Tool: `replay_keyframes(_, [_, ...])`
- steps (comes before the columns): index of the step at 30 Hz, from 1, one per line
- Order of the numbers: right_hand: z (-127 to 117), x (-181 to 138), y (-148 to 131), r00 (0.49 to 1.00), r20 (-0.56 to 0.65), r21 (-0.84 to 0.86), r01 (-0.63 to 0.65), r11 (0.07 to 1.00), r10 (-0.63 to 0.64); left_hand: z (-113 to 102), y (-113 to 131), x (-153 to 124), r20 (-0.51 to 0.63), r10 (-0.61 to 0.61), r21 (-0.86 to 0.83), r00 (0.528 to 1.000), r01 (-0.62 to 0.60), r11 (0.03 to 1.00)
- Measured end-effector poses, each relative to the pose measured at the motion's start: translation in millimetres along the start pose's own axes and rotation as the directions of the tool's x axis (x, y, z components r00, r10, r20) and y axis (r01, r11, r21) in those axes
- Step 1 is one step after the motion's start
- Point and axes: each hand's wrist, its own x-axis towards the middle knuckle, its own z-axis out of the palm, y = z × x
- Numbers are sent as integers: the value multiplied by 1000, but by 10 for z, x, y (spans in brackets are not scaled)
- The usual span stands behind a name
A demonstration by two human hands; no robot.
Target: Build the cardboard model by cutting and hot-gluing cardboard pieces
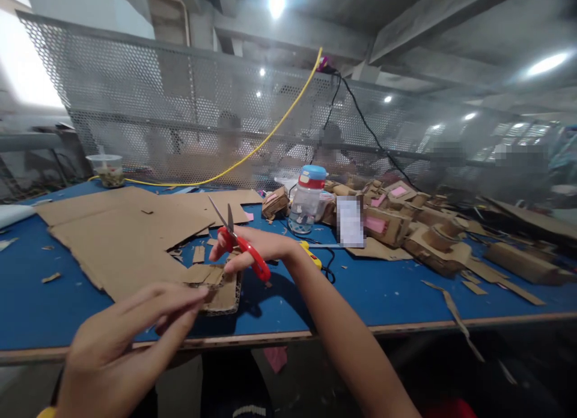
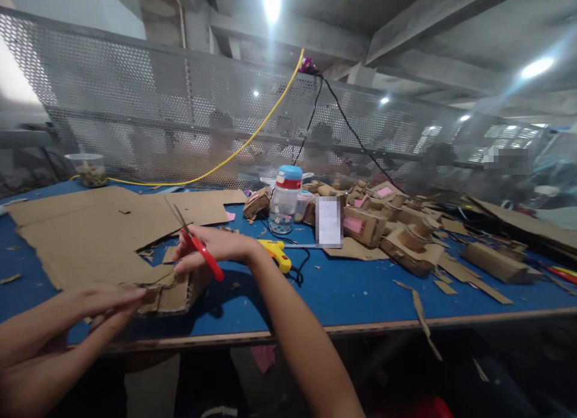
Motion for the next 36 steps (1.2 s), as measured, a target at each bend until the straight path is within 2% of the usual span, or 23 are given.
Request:
replay_keyframes(2, [-14,30,57,1000,18,89,-2,996,0,128,122,56,-75,180,80,981,-174,981])
replay_keyframes(3, [-20,38,77,1000,15,113,-9,994,8,184,155,81,-70,257,133,964,-247,960])
replay_keyframes(6, [-35,45,104,999,17,146,-34,989,31,271,156,140,15,458,293,889,-442,848])
replay_keyframes(9, [-42,42,109,999,33,157,-36,987,31,264,109,169,105,572,439,814,-553,708])
replay_keyframes(12, [-41,45,115,999,32,158,-39,987,35,241,108,174,161,604,537,780,-583,610])
replay_keyframes(14, [-40,47,118,999,29,154,-42,987,38,242,127,170,181,608,557,773,-590,584])
replay_keyframes(20, [-46,47,122,999,18,149,-46,988,44,283,127,149,161,593,571,789,-564,596])
replay_keyframes(26, [-51,52,125,999,7,136,-45,990,45,202,34,153,175,601,545,780,-585,601])
replay_keyframes(29, [-47,45,112,999,5,114,-51,992,51,159,-18,149,143,622,525,770,-592,612])
replay_keyframes(33, [-41,37,86,998,4,110,-55,992,55,160,-32,124,128,610,501,782,-582,640])
replay_keyframes(36, [-40,38,75,999,23,113,-51,992,49,179,-7,102,119,623,491,773,-591,640])
